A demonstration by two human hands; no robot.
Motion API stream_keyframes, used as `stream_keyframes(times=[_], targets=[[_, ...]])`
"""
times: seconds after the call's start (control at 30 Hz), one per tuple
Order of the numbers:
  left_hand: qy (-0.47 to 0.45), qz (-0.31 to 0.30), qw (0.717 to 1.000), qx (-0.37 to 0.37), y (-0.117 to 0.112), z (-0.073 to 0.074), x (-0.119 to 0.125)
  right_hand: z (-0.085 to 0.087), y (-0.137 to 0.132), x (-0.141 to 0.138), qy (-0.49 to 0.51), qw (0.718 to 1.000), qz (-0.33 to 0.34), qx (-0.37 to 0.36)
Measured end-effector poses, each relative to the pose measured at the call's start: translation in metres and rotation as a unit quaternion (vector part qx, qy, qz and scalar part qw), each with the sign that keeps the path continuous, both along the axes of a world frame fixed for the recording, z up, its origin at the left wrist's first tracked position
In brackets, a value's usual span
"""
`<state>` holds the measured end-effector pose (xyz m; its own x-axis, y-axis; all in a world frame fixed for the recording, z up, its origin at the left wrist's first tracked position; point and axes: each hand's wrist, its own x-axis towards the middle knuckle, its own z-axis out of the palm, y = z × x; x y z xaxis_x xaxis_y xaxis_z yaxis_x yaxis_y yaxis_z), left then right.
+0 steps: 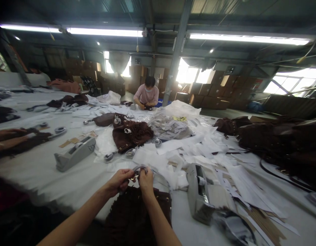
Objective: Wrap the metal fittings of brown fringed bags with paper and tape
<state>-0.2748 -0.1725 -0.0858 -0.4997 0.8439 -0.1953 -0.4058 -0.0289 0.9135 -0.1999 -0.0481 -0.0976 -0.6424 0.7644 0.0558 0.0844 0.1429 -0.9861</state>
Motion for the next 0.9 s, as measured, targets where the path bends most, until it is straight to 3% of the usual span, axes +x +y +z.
stream_keyframes(times=[0.07,0.13,0.17,0.23,0.3,0.37,0.47,0.57,0.73,0.9], targets=[[-0.019,0.037,0.999,-0.014,-0.001,-0.003,-0.003,0.007,0.001,0.013,-0.009,0.998,-0.012,0.057],[-0.024,0.057,0.998,-0.025,0.001,-0.007,-0.005,0.014,0.002,0.027,-0.005,0.976,-0.013,0.219],[-0.024,0.058,0.998,-0.028,0.002,-0.009,-0.005,0.017,0.002,0.033,-0.001,0.944,0.000,0.329],[-0.024,0.054,0.998,-0.033,0.006,-0.009,-0.003,0.021,0.002,0.041,-0.006,0.850,0.058,0.524],[-0.023,0.045,0.998,-0.033,0.010,-0.006,-0.001,0.023,0.002,0.044,-0.022,0.786,0.106,0.609],[-0.019,0.029,0.999,-0.030,0.012,-0.001,0.001,0.022,0.002,0.043,-0.031,0.767,0.118,0.629],[0.025,0.013,0.998,-0.048,0.011,0.004,0.001,0.016,0.002,0.040,-0.032,0.772,0.131,0.621],[0.099,0.038,0.989,-0.106,0.013,-0.001,-0.001,0.008,-0.002,0.038,-0.065,0.789,0.136,0.595],[0.161,0.098,0.972,-0.139,0.024,-0.010,-0.001,0.000,-0.010,0.038,-0.167,0.843,0.161,0.486],[0.242,0.089,0.959,-0.116,0.030,-0.003,0.006,0.003,-0.008,0.031,-0.176,0.889,0.128,0.404]])
